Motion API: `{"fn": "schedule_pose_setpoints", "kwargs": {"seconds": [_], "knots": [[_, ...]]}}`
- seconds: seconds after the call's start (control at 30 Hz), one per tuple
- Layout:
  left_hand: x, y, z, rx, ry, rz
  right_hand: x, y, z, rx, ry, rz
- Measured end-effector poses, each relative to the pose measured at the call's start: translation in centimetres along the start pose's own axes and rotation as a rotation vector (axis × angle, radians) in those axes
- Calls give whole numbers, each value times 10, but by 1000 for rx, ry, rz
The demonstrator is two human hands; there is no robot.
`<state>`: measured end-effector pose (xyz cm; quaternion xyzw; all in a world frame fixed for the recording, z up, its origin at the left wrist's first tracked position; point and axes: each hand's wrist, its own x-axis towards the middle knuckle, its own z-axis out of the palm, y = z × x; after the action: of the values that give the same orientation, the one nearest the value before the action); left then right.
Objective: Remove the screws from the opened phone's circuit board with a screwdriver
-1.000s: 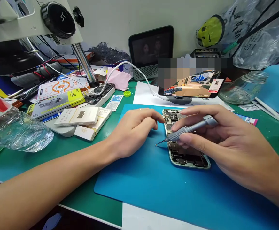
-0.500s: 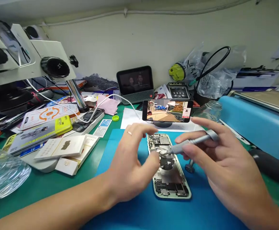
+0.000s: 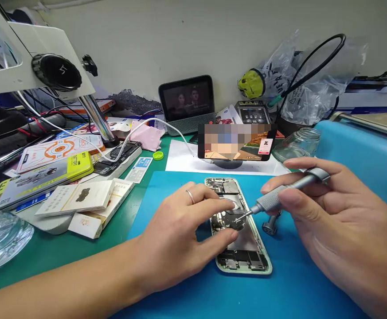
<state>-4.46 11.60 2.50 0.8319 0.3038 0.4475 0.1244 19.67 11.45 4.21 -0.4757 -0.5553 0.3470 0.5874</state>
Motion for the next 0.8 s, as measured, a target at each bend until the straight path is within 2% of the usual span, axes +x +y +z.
{"fn": "schedule_pose_setpoints", "kwargs": {"seconds": [0.1, 0.33, 0.8], "knots": [[-1, 1, 1, 6, 17, 25, 1, 1, 2, 7, 17, -17], [-1, 4, 0, 10, 53, 60, 2, -3, 5, 75, -30, 36], [1, 5, 1, 24, 39, 88, 3, -1, 6, 57, -95, 36]]}}
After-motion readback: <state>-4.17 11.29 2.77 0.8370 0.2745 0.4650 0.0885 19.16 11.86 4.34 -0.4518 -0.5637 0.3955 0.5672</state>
